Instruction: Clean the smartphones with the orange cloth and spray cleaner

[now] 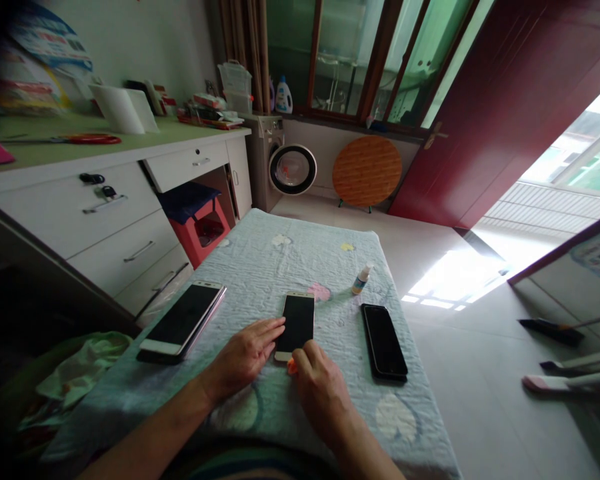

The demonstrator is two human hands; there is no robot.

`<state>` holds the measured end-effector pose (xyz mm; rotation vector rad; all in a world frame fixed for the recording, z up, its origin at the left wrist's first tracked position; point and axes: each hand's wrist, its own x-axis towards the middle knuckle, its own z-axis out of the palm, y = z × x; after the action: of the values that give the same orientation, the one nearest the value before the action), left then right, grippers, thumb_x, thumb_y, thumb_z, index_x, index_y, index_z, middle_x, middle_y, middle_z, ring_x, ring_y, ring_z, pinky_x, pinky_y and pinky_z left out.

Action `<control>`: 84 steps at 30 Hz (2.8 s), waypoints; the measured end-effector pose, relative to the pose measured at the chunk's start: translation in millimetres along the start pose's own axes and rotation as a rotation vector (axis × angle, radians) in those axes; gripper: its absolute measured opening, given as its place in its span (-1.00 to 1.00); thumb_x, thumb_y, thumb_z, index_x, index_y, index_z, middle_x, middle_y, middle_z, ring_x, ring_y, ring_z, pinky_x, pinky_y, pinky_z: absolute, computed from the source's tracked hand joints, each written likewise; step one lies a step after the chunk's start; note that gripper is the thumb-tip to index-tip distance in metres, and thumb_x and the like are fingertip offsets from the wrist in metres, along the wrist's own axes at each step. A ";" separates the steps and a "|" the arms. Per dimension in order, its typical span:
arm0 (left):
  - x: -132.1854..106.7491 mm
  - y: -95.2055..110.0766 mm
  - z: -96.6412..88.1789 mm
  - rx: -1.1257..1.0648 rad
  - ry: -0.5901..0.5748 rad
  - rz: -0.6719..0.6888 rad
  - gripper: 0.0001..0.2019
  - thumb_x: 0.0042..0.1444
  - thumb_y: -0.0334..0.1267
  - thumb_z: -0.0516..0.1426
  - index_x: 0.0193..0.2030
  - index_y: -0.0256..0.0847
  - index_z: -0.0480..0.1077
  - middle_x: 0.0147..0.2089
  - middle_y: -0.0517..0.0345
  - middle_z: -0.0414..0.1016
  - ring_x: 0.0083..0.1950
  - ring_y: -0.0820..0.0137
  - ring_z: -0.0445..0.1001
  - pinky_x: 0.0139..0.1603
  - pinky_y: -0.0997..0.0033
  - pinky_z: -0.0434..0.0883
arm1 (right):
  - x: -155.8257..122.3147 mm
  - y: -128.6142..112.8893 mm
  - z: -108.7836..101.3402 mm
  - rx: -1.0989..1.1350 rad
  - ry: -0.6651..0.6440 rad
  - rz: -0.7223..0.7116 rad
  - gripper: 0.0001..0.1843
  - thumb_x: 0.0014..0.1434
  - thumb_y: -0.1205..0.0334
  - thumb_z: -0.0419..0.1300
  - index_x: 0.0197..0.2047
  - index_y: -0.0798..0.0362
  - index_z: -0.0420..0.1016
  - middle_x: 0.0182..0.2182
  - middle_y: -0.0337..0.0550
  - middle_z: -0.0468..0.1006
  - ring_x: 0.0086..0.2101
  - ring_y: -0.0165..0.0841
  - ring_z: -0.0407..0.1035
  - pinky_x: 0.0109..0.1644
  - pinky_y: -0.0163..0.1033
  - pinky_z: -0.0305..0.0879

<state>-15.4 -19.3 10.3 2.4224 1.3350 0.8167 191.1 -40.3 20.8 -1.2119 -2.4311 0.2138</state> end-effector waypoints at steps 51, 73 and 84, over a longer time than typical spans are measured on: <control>-3.2 2.7 -4.0 0.051 -0.085 -0.007 -0.45 0.13 -0.13 0.27 0.22 -0.28 0.32 0.30 -0.16 0.33 0.30 0.14 0.33 0.28 0.06 0.33 | -0.7 34.8 -29.7 0.126 -0.036 0.222 -0.84 0.20 0.45 0.04 -0.30 0.03 0.39 -0.30 -0.19 0.34 -0.36 -0.41 0.30 -0.25 -0.34 0.19; -32.5 52.8 16.9 0.208 -0.077 0.195 -0.65 0.30 -0.23 0.09 0.16 -0.32 0.32 0.19 -0.07 0.44 0.12 0.12 0.44 0.08 0.11 0.46 | 121.6 28.9 -18.0 0.182 -0.124 -0.054 -0.76 0.24 0.42 0.09 -0.31 0.03 0.58 -0.22 -0.16 0.41 -0.29 -0.43 0.30 -0.19 -0.33 0.21; -33.8 60.7 17.1 0.209 -0.096 0.136 -0.65 0.30 -0.29 0.05 0.19 -0.30 0.30 0.23 -0.05 0.41 0.26 0.10 0.33 0.21 0.09 0.35 | 171.0 34.9 -6.1 -0.046 -0.380 -0.103 -0.74 0.23 0.45 0.03 -0.29 0.09 0.55 -0.12 -0.04 0.37 -0.14 -0.31 0.23 -0.14 -0.29 0.16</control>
<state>22.4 -79.9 13.3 2.7017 1.2885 0.6091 127.5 116.1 65.7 -1.1458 -2.8299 0.3905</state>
